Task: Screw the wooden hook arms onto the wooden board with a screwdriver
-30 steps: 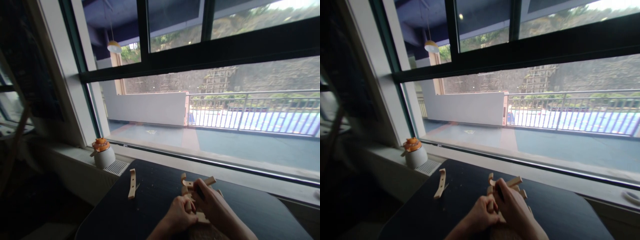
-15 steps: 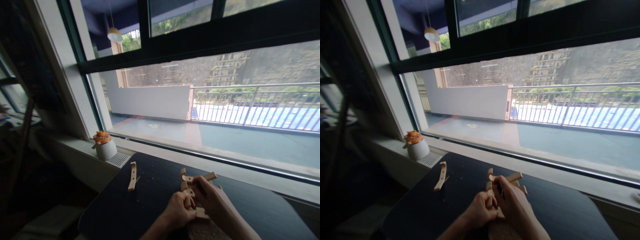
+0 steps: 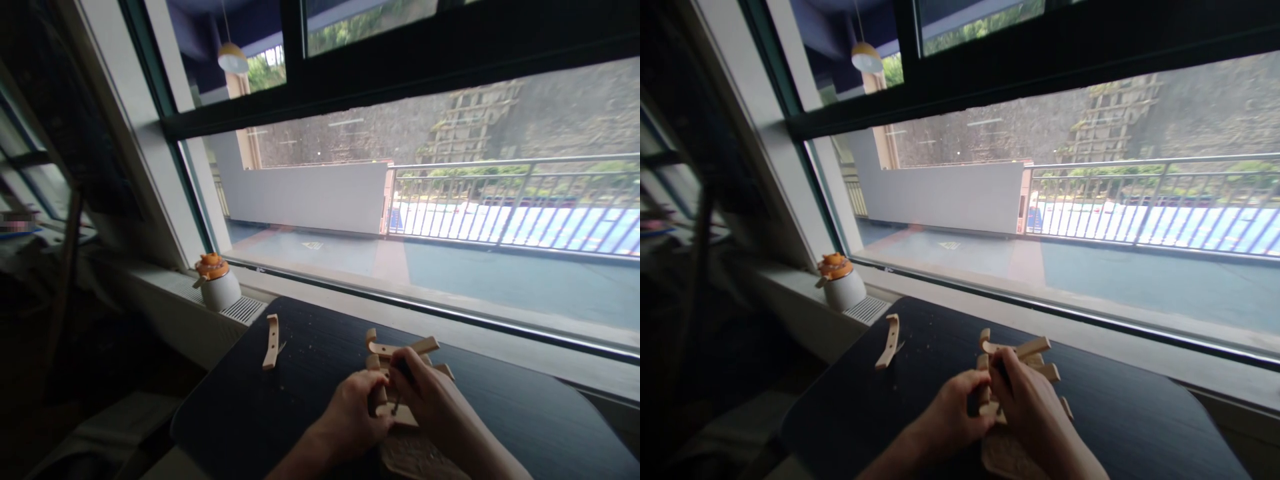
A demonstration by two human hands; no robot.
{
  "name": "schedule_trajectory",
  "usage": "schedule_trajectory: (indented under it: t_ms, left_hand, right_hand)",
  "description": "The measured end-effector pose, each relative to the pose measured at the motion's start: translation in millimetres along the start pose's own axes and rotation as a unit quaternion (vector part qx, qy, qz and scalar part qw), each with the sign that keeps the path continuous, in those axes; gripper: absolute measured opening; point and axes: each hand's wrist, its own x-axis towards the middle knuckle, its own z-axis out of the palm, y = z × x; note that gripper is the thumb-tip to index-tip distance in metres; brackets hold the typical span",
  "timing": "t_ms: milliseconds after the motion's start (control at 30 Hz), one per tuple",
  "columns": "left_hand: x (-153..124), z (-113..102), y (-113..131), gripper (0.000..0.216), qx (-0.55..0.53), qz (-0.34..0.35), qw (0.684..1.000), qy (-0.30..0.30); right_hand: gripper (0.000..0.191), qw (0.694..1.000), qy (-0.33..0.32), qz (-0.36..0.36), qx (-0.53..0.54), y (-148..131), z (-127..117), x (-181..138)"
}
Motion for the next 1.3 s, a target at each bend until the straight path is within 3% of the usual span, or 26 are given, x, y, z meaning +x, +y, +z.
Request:
schedule_trajectory:
  t_ms: [100, 200, 267, 367, 467, 633, 800, 1000, 1133, 1300]
  left_hand:
    - [-13.9, -1.0, 10.4, 0.052, -0.010, -0.020, 1.000, -0.018]
    - [-27.2, -13.8, 30.0, 0.051, -0.026, -0.021, 0.992, -0.119]
    - [-26.7, -28.6, 44.2, 0.045, -0.002, 0.012, 0.993, -0.117]
    - [-5.4, -49.0, 56.5, 0.029, 0.113, 0.064, 0.991, -0.014]
    - [29.6, -56.5, 54.9, 0.025, 0.202, 0.130, 0.971, 0.014]
    - [76.1, -45.2, 38.5, 0.032, 0.263, 0.194, 0.943, -0.066]
    - [89.9, -36.0, 24.9, 0.050, 0.299, 0.190, 0.923, -0.148]
    - [57.8, -53.4, 30.5, 0.038, 0.345, 0.132, 0.922, -0.121]
    - [17.0, -71.4, 30.8, 0.047, 0.356, 0.067, 0.927, -0.098]
    - [-34.2, -85.1, 44.2, 0.041, 0.349, -0.015, 0.924, -0.157]
  right_hand:
    - [0.014, 1.000, -0.017, 0.008, 0.008, 0.0, -6.3, -6.3]
    - [0.014, 0.999, -0.027, 0.000, 0.021, -0.2, -15.0, -17.5]
    - [0.014, 0.999, -0.029, -0.002, 0.027, -0.4, -20.4, -25.0]
    - [0.015, 0.999, -0.028, 0.005, 0.031, -0.9, -25.2, -31.8]
    - [0.016, 0.999, -0.020, 0.014, 0.032, -1.6, -25.3, -32.2]
    - [0.016, 0.999, -0.017, 0.014, 0.025, -3.3, -23.7, -28.9]
    - [0.014, 0.999, -0.027, 0.027, 0.019, -6.0, -28.8, -27.8]
    - [0.017, 0.998, -0.051, 0.026, 0.006, -3.8, -38.6, -24.8]
    - [0.018, 0.998, -0.051, 0.022, -0.018, -0.5, -44.6, -22.2]
    - [0.017, 0.996, -0.083, 0.018, -0.038, -0.8, -51.7, -18.5]
